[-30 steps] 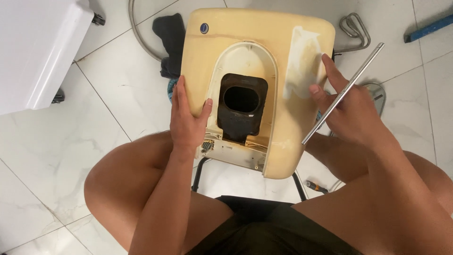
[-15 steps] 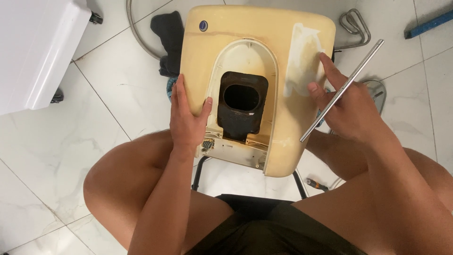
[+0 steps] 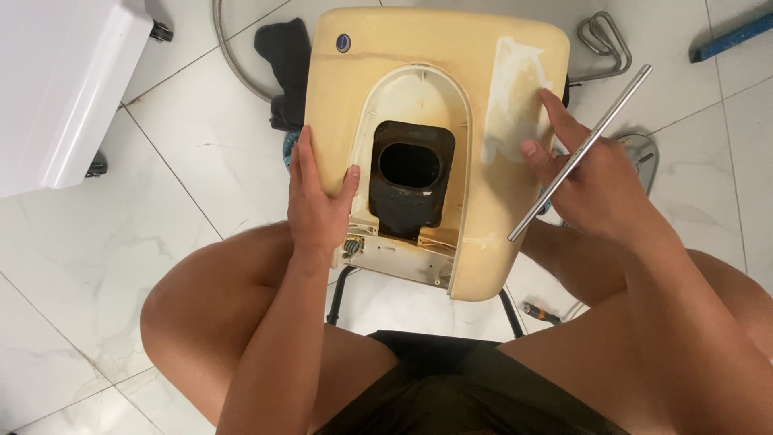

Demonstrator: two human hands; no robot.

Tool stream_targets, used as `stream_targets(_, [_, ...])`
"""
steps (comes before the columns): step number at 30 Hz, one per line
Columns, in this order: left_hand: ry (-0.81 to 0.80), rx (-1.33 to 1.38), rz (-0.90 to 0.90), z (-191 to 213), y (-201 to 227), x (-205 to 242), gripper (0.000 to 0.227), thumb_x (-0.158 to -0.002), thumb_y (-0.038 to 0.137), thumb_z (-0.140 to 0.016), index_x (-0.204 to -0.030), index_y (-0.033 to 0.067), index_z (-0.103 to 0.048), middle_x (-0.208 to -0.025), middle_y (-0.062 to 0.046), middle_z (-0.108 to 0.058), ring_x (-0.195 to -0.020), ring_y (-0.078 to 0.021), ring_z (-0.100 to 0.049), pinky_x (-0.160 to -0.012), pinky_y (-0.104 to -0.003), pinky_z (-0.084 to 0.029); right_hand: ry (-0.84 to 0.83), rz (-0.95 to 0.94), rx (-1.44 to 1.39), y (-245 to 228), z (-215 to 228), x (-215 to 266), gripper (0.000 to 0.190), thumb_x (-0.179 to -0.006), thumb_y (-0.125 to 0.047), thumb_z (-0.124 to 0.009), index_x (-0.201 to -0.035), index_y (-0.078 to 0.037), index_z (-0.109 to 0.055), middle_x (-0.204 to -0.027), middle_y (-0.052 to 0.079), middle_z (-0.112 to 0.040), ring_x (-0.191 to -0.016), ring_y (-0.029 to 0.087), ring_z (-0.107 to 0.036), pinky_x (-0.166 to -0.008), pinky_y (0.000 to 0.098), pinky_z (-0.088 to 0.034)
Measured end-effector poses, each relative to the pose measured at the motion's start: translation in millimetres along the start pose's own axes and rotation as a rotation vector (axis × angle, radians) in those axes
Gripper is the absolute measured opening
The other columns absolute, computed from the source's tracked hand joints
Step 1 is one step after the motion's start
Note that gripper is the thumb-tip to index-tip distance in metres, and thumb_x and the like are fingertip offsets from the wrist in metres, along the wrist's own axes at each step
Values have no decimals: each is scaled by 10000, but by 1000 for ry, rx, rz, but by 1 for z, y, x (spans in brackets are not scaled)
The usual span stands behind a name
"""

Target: Disassembling the internal components of a water heater using a T-handle wrench and a screwdriver to access the heating element.

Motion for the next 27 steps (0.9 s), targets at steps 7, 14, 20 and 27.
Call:
stream_targets(7, [-9,-8,33,1,2,0,795,-967,454,-637,-1596,282,-182,-1665,-80,-352,-1507,-305,-379,-1007,-578,-504,-1,8,-18,-4,0,2,704,-1044,-435,-428,-1671,-137,-313,-743,113,-618,-759,326,-658,-760,442,-459])
stream_targets(14, [25,8,-31,-1,-2,-1,806,-970,441,-656,-1603,260,-191,-1663,-103,-357,-1527,-312,-355,-1029,-585,-485,31,34,-2,-2,0,0,707,-1030,-437,-458,-1657,-138,-327,-1008,171,-711,-1008,408,-673,-855,475,-458])
stream_targets(20, [5,6,0,1,2,1,795,-977,451,-635,-1602,263,-181,-1671,-84,-346,-1551,-293,-318,-1018,-578,-503,18,12,-28,-1,-2,0,699,-1038,-396,-485,-1670,-142,-326,-703,125,-672,-733,341,-667,-754,431,-470])
stream_targets(27, [5,-21,-8,4,-1,0,826,-958,448,-663,-1601,251,-183,-1672,-104,-334,-1514,-350,-362,-969,-610,-520,-8,-110,-29,-21,1,-4,713,-1029,-451,-442,-1676,-187,-303,-730,160,-675,-785,345,-660,-763,446,-454])
Point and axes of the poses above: each hand's wrist, its own x-axis away from the middle knuckle, its own z-axis out of the back of the hand, y = z × x, the point moved 4 cm from there along -x, towards the middle knuckle
